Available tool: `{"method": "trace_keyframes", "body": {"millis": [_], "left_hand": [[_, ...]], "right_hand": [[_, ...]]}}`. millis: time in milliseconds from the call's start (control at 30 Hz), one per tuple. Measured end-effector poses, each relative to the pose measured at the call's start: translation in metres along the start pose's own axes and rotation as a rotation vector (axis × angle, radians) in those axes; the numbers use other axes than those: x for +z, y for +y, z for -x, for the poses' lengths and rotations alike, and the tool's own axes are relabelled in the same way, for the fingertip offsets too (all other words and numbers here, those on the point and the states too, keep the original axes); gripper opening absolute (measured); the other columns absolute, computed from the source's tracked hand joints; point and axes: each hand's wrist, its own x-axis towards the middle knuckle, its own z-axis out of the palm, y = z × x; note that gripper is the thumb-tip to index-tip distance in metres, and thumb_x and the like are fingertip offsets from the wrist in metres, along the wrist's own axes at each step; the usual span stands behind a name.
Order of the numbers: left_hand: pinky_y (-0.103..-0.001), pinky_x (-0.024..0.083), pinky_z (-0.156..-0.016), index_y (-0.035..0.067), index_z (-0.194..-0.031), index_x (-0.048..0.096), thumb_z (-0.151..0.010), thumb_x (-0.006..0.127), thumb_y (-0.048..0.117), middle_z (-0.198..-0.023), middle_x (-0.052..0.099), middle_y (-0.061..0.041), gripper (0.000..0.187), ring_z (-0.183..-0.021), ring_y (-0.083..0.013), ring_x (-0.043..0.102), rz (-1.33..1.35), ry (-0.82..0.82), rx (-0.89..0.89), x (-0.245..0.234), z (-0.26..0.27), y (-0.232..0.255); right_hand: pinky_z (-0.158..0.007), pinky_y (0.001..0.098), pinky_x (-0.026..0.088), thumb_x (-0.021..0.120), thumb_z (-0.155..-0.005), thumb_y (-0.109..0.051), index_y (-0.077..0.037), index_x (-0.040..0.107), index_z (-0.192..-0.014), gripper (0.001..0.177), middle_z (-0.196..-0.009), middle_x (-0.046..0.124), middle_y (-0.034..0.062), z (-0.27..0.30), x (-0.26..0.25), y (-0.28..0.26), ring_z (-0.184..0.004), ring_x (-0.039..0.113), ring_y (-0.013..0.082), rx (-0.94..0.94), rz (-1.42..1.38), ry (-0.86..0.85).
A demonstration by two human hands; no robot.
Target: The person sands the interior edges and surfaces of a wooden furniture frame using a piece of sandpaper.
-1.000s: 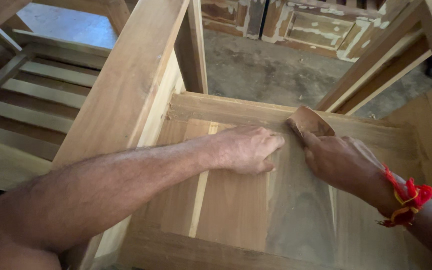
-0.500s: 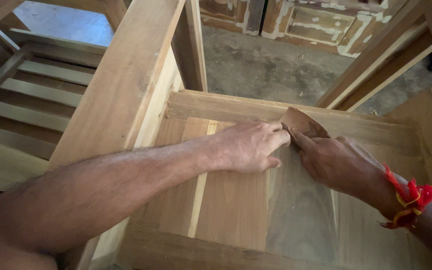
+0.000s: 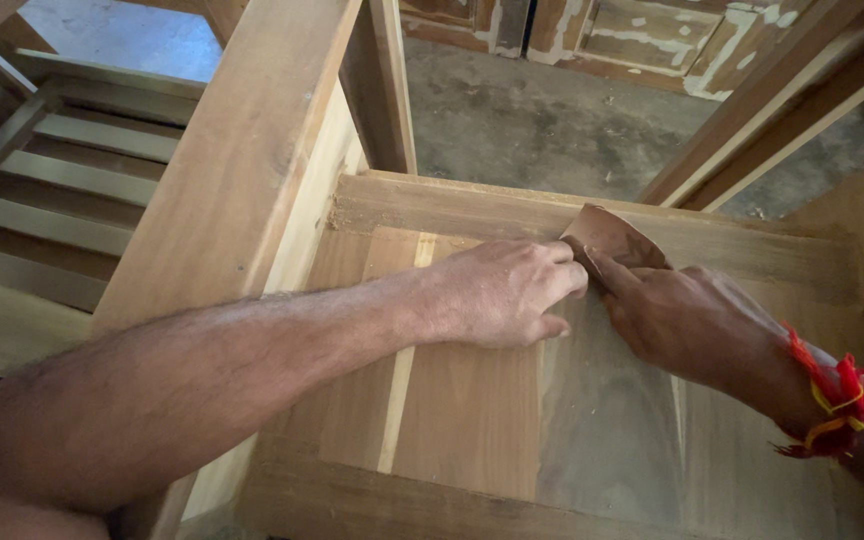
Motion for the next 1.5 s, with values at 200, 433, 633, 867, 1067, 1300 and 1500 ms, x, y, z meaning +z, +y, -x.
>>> {"method": "trace_keyframes", "body": {"millis": [200,433,633,867,1067,1300,1500], "left_hand": [[-0.044,0.052,-0.099,0.003,-0.117,0.064,-0.090,0.071,0.033,-0.119,0.063,-0.014,0.041,-0.114,-0.0289,0.065,-0.035,-0.016,0.010,0.002,-0.002,0.000],[-0.045,0.054,-0.096,0.001,-0.112,0.066,-0.090,0.072,0.032,-0.115,0.063,-0.016,0.039,-0.110,-0.0317,0.066,-0.085,-0.015,0.068,0.001,0.001,-0.001],[-0.046,0.052,-0.098,0.001,-0.115,0.064,-0.089,0.072,0.033,-0.119,0.058,-0.017,0.042,-0.116,-0.0327,0.061,-0.127,-0.055,0.068,0.000,0.005,0.002],[-0.047,0.051,-0.103,-0.001,-0.125,0.059,-0.092,0.068,0.037,-0.122,0.051,-0.019,0.051,-0.119,-0.0313,0.057,-0.199,-0.162,0.026,0.002,0.002,0.006],[-0.049,0.051,-0.104,-0.001,-0.124,0.061,-0.093,0.068,0.037,-0.126,0.048,-0.021,0.050,-0.120,-0.0335,0.057,-0.232,-0.156,0.044,0.006,0.002,0.005],[-0.044,0.058,-0.094,0.002,-0.117,0.066,-0.096,0.062,0.028,-0.123,0.052,-0.022,0.034,-0.110,-0.0301,0.063,-0.170,-0.176,-0.017,0.004,0.002,0.006],[-0.046,0.053,-0.097,0.002,-0.111,0.066,-0.095,0.062,0.027,-0.114,0.064,-0.019,0.031,-0.110,-0.0306,0.065,-0.158,-0.167,-0.046,-0.005,0.006,0.004]], "right_hand": [[-0.047,0.0410,0.056,0.044,-0.098,-0.022,-0.017,0.026,-0.160,0.065,-0.081,0.073,0.0081,0.001,0.000,0.001,-0.049,0.067,0.0241,-0.031,-0.069,0.075],[-0.045,0.0354,0.054,0.040,-0.104,-0.020,-0.015,0.022,-0.167,0.065,-0.069,0.073,0.0060,-0.001,-0.001,-0.003,-0.047,0.066,0.0191,0.063,0.043,-0.053],[-0.045,0.0394,0.051,0.044,-0.100,-0.023,-0.020,0.019,-0.166,0.071,-0.064,0.068,0.0066,0.002,-0.001,-0.003,-0.045,0.060,0.0224,0.032,0.048,0.033],[-0.043,0.0361,0.053,0.043,-0.102,-0.026,-0.012,0.028,-0.159,0.061,-0.076,0.071,0.0057,-0.001,0.001,-0.003,-0.044,0.063,0.0184,0.023,0.027,-0.029],[-0.043,0.0337,0.052,0.040,-0.104,-0.027,-0.013,0.017,-0.166,0.067,-0.081,0.072,0.0041,-0.001,0.002,-0.005,-0.045,0.062,0.0161,0.053,0.072,-0.062],[-0.043,0.0309,0.053,0.038,-0.106,-0.028,-0.012,0.015,-0.168,0.068,-0.081,0.073,0.0029,0.002,0.000,-0.005,-0.044,0.061,0.0135,0.030,0.120,-0.074],[-0.055,0.0374,0.059,0.040,-0.103,-0.029,-0.015,0.020,-0.163,0.065,-0.092,0.074,0.0065,-0.001,0.004,-0.003,-0.056,0.070,0.0208,0.033,0.041,-0.027]]}}
